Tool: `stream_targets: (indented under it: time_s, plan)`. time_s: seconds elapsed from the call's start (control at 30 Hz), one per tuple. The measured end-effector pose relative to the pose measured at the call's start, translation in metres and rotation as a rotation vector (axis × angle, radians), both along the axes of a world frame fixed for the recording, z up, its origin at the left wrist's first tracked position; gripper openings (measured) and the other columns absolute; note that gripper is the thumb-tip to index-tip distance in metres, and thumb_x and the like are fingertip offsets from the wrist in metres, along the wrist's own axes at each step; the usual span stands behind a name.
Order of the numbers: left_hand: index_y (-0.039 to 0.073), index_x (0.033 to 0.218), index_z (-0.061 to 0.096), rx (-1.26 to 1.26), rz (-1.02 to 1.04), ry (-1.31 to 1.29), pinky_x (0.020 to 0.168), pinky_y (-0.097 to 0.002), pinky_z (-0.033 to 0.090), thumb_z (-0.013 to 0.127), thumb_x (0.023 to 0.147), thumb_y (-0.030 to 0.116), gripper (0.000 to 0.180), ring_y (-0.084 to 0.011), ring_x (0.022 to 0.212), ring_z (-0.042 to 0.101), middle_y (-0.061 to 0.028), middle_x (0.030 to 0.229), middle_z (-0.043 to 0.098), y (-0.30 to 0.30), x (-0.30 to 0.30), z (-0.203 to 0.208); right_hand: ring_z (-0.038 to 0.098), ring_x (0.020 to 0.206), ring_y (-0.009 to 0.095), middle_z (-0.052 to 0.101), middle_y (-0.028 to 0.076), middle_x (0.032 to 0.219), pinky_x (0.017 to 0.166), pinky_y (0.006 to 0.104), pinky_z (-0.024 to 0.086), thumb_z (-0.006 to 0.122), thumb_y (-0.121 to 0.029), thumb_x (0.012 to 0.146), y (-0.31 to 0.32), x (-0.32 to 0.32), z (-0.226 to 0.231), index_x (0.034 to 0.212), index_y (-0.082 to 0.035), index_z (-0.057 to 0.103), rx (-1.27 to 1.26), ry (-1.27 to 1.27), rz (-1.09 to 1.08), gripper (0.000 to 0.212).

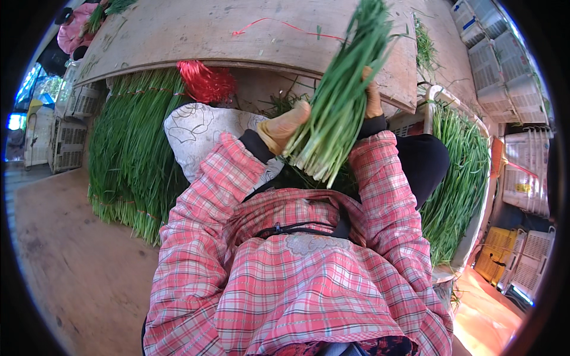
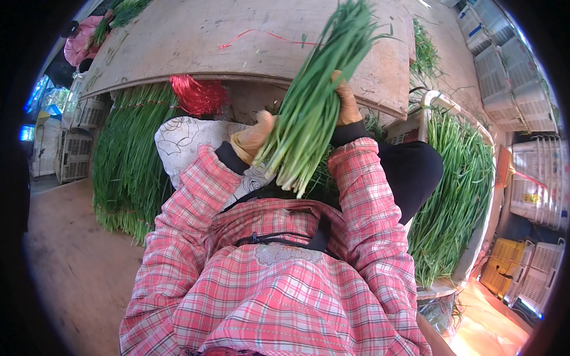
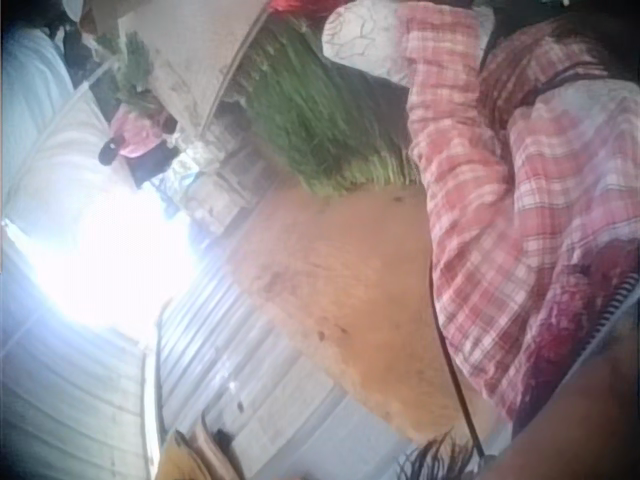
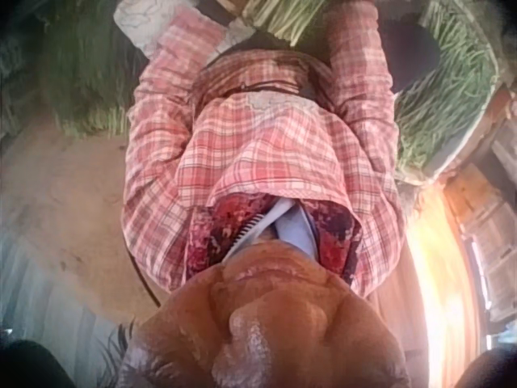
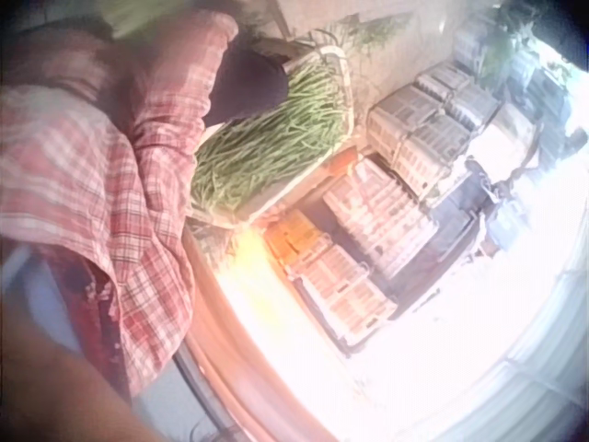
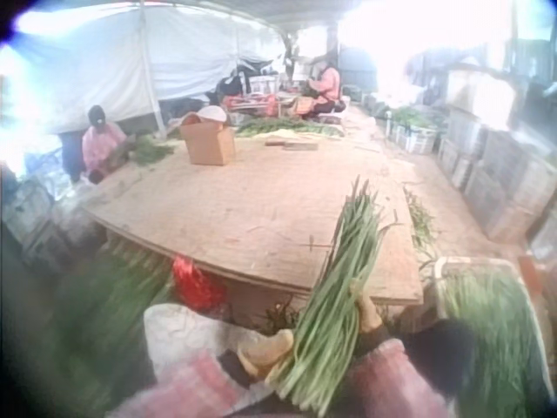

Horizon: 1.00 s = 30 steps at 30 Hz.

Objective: The person organizes bundles of green garlic shoots by hand, removing damaged leaves and evening out the stems before placing them into a crate.

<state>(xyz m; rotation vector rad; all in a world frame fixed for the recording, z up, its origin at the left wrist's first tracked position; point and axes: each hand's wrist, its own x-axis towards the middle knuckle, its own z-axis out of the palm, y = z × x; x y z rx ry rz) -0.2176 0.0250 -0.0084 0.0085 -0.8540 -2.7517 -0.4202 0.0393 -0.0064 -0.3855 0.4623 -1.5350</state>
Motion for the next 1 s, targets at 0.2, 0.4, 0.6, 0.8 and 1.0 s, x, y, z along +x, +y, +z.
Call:
stream_targets:
  time_s: [0.2, 0.4, 0.6, 0.8, 1.0]
  plan:
    - [0.002, 0.114, 0.058, 0.127, 0.158, -0.410, 0.077, -0.0346, 0.054, 0.064, 0.087, 0.028, 0.038, -0.0200, 0.087, 0.065, -0.0107, 0.101, 0.066, 0.001, -0.017, -0.024, 0.064, 0.084, 0.018, 0.066, 0.011, 0.099, 0.076, 0.0291, 0.051, 0.041, -0.044, 0.097, 0.020, 0.006, 0.000, 0.109, 0.003, 0.059, 0.364, 0.551, -0.099, 0.052]
    - [0.005, 0.114, 0.059, 0.151, 0.165, -0.418, 0.073, -0.0346, 0.054, 0.066, 0.086, 0.024, 0.035, -0.0172, 0.081, 0.065, -0.0061, 0.098, 0.066, 0.012, -0.029, -0.035, 0.055, 0.093, 0.011, 0.061, 0.005, 0.103, 0.083, 0.0258, 0.045, 0.059, -0.027, 0.093, 0.077, 0.033, -0.010, 0.117, 0.003, 0.051, 0.196, 0.892, -0.217, 0.040]
    - [0.006, 0.115, 0.057, 0.322, 0.153, -0.235, 0.072, -0.0385, 0.056, 0.067, 0.085, 0.021, 0.035, -0.0220, 0.080, 0.066, -0.0078, 0.097, 0.066, 0.014, -0.024, -0.048, 0.057, 0.097, 0.018, 0.060, 0.014, 0.109, 0.086, 0.0301, 0.044, 0.051, -0.029, 0.096, 0.061, 0.034, -0.024, 0.126, 0.006, 0.043, 0.023, 1.057, -0.291, 0.047]
    - [0.006, 0.095, 0.062, 0.196, 0.244, -0.470, 0.056, -0.0355, 0.053, 0.069, 0.082, 0.022, 0.022, -0.0182, 0.063, 0.062, -0.0057, 0.077, 0.064, 0.020, -0.037, -0.034, 0.061, 0.090, 0.035, 0.062, 0.023, 0.099, 0.078, 0.0385, 0.048, 0.060, -0.031, 0.088, 0.076, 0.022, -0.024, 0.115, 0.003, 0.054, 0.225, 1.614, -0.637, 0.044]
    - [0.006, 0.098, 0.063, 0.111, 0.355, -0.431, 0.073, -0.0342, 0.052, 0.066, 0.084, 0.020, 0.021, -0.0186, 0.078, 0.063, -0.0067, 0.086, 0.065, 0.021, -0.047, -0.055, 0.061, 0.075, 0.028, 0.061, 0.009, 0.082, 0.064, 0.0395, 0.048, 0.069, -0.022, 0.074, 0.110, 0.061, 0.038, 0.091, -0.011, 0.067, -0.179, 2.150, -0.346, 0.021]
